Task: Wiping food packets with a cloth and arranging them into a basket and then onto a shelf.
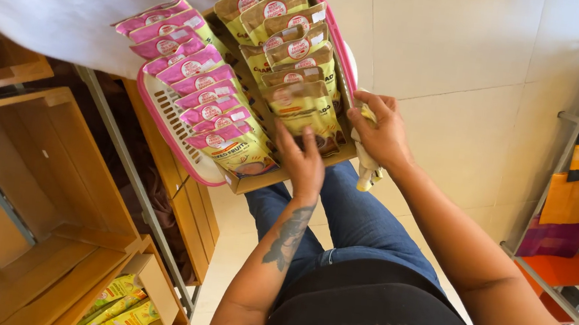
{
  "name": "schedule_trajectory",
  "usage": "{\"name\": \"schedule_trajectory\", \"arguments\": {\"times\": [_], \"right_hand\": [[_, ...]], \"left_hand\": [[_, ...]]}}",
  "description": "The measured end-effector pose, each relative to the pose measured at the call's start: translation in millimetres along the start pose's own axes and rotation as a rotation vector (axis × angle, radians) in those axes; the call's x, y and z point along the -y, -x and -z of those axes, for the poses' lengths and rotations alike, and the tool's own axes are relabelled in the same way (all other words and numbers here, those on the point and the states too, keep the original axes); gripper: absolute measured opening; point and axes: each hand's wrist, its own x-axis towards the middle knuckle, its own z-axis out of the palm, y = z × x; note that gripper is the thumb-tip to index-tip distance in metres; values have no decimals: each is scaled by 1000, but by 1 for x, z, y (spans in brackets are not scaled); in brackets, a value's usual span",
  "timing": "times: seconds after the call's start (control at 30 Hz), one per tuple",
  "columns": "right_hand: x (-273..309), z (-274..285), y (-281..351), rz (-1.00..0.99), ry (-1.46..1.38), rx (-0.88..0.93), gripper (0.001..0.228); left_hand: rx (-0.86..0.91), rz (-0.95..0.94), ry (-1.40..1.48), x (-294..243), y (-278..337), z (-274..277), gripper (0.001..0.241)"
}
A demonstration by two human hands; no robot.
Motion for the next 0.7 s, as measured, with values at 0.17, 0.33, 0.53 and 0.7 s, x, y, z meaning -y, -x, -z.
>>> {"name": "schedule_trajectory", "arguments": {"times": [0.17, 0.33, 0.53, 0.7], "right_hand": [[5, -5, -1, 12, 91, 34, 39], [25, 7, 3, 5, 121, 67, 38], [42, 9, 12, 13, 127, 49, 38], [41, 7, 13, 16, 121, 48, 38]], "left_hand": [[-35, -200, -92, -16, 4, 7, 71], [13, -108, -13, 3, -1, 22, 79], [81, 11, 76, 4, -9, 32, 85], [110, -25, 131, -18, -1, 33, 81]]}}
